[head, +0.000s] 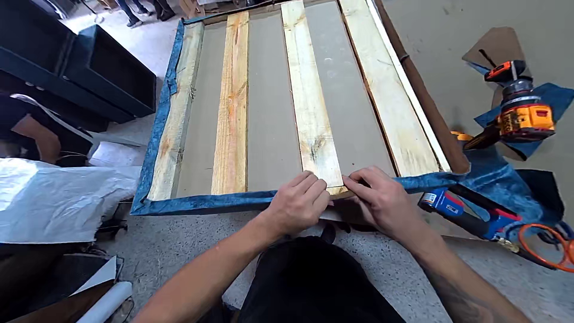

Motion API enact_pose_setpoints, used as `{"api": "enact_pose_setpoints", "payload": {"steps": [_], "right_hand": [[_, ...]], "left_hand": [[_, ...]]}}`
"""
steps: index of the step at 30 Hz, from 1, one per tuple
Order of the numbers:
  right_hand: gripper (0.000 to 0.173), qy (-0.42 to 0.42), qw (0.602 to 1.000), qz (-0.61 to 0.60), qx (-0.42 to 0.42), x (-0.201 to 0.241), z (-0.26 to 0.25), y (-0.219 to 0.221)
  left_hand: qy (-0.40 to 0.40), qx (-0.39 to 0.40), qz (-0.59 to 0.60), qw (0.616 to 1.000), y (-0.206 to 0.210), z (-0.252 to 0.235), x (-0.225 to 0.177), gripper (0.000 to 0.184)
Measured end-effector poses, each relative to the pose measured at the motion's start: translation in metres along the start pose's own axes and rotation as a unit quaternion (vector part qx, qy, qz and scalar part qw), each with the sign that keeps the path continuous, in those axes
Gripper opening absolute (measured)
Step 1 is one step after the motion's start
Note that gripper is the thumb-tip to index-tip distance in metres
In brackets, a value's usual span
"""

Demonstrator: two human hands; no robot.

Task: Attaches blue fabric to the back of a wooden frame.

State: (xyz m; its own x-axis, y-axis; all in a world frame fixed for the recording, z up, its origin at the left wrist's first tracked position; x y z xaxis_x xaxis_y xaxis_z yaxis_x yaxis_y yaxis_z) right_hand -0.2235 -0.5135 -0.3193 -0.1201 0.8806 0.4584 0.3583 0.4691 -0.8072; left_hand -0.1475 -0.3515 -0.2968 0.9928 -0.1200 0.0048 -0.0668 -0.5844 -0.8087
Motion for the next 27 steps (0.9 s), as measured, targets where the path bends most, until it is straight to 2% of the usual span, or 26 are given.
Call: {"api": "enact_pose_setpoints", "payload": {"steps": [3, 5, 8, 11, 13, 15, 17, 19, 20, 22, 24, 25, 27], "right_hand": [[0.024, -0.048, 0.979, -0.049, -0.193, -0.001, 0.02, 0.009], [0.016, -0.016, 0.963, -0.06, -0.264, 0.003, 0.027, 0.015], [0.018, 0.085, 0.952, -0.062, -0.287, 0.021, 0.033, 0.019], [0.017, 0.137, 0.948, -0.103, -0.27, 0.016, 0.048, 0.003], [0.014, 0.195, 0.925, -0.061, -0.32, -0.006, 0.09, -0.039], [0.024, 0.318, 0.881, 0.066, -0.343, -0.062, 0.146, -0.083], [0.055, 0.445, 0.865, 0.116, -0.2, -0.141, 0.198, -0.074], [0.088, 0.467, 0.872, 0.133, -0.06, -0.208, 0.226, -0.039], [0.094, 0.472, 0.87, 0.141, -0.01, -0.231, 0.231, -0.026], [0.091, 0.486, 0.858, 0.151, 0.072, -0.254, 0.224, -0.019], [0.074, 0.515, 0.832, 0.153, 0.138, -0.261, 0.215, -0.022], [0.062, 0.535, 0.819, 0.149, 0.143, -0.254, 0.211, -0.029], [0.039, 0.59, 0.79, 0.137, 0.093, -0.215, 0.205, -0.057]], "left_hand": [[0.045, -0.02, 0.042, 0.998, -0.005, -0.001, -0.007, 0.017], [0.053, -0.018, 0.062, 0.996, -0.007, -0.002, -0.01, 0.017], [0.037, 0.022, 0.059, 0.997, -0.011, 0.0, -0.013, 0.016], [-0.005, 0.111, 0.041, 0.993, -0.003, -0.011, -0.001, 0.022], [-0.034, 0.154, 0.076, 0.985, 0.011, -0.015, 0.014, 0.03], [-0.076, 0.157, 0.129, 0.976, 0.019, -0.013, 0.028, 0.034], [-0.107, 0.165, 0.179, 0.964, 0.021, -0.008, 0.037, 0.032], [-0.11, 0.175, 0.204, 0.957, 0.023, -0.012, 0.049, 0.031], [-0.107, 0.183, 0.201, 0.956, 0.024, -0.014, 0.057, 0.031], [-0.099, 0.203, 0.19, 0.955, 0.024, -0.016, 0.065, 0.031], [-0.077, 0.21, 0.189, 0.956, 0.024, -0.018, 0.068, 0.032], [-0.065, 0.208, 0.195, 0.956, 0.024, -0.018, 0.068, 0.032], [-0.036, 0.199, 0.21, 0.957, 0.028, -0.019, 0.072, 0.031]]}}
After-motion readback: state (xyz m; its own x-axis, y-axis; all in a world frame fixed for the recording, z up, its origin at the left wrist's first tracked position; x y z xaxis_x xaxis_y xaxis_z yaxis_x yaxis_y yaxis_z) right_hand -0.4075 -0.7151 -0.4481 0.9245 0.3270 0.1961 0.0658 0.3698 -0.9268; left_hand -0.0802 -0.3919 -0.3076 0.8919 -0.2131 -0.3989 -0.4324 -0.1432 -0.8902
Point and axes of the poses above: each hand's wrist, its own z-axis away from the middle knuckle, its own y-axis out of the palm, x = y × z, the point moved 6 cm from there along -z, towards the middle knuckle, and after that the axes turned 10 degrees about y, right-handed, at the moved point
